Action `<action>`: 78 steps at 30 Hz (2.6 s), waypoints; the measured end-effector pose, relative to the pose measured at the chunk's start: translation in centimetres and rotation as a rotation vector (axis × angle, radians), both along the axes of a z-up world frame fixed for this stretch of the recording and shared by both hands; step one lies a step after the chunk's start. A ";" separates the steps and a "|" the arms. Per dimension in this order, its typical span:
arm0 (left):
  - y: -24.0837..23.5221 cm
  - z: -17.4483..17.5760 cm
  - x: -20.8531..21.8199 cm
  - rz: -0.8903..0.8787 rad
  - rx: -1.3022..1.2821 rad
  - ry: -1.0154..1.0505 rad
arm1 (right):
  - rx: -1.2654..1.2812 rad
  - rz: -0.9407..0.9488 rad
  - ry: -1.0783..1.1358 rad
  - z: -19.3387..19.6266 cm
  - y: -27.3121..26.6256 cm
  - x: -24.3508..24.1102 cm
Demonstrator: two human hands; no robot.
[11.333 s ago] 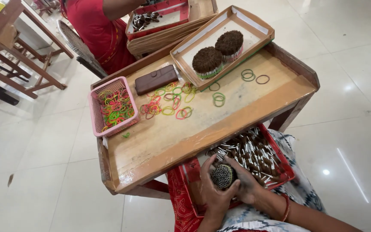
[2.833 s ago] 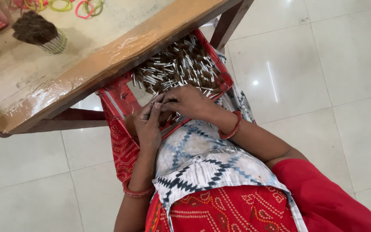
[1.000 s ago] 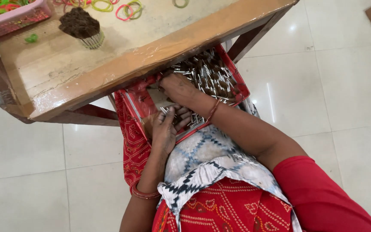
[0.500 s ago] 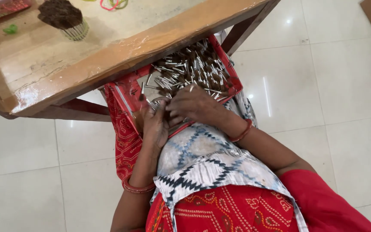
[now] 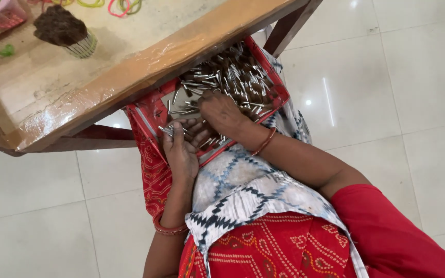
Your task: The person sits at a low table and inserts incense sticks one by one into a slotted metal holder to build a bundle, occasionally picking up loose sticks from a tray and adjusting the bundle in the holder. A tray of finished dark incense cones and loose rubber bands sits on the table.
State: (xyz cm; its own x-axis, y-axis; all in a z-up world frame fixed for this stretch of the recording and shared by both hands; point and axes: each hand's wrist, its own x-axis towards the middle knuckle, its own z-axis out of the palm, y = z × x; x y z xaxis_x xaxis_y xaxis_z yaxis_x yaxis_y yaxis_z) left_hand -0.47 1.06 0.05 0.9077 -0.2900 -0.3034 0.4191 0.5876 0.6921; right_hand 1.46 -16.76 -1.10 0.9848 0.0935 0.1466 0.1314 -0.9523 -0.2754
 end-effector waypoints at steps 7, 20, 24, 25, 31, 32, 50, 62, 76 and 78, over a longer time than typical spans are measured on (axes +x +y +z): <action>-1.1 2.4 0.3 -0.048 0.027 0.012 | 0.428 -0.092 0.309 5.4 -2.5 1.3; -1.1 0.6 0.8 0.063 -0.064 -0.036 | 0.499 0.148 0.155 7.0 0.7 -2.4; -1.1 2.7 0.8 0.061 -0.101 -0.002 | 0.517 0.110 0.053 7.0 -0.7 -2.7; -1.1 3.3 0.8 0.044 -0.119 0.037 | 0.504 0.112 0.004 6.9 -1.0 -2.8; -1.4 1.3 0.4 -0.013 0.023 -0.025 | 0.529 0.093 -0.166 9.5 -0.5 -3.2; -1.5 1.0 0.2 -0.034 0.079 -0.058 | 0.561 0.135 -0.187 9.8 -0.3 -3.2; -1.0 -3.6 0.4 -0.066 0.241 -0.193 | 0.282 0.252 -0.131 11.3 0.3 -3.0; -0.6 -0.2 0.8 -0.183 -0.072 0.228 | 0.269 0.427 -0.232 8.7 -2.2 -4.7; -2.1 -0.7 0.4 -0.405 0.300 0.062 | 0.558 0.202 -0.075 9.3 -3.8 -2.7; -2.7 1.3 0.9 -0.417 0.176 -0.010 | 0.599 0.020 -0.137 8.1 -4.9 -1.5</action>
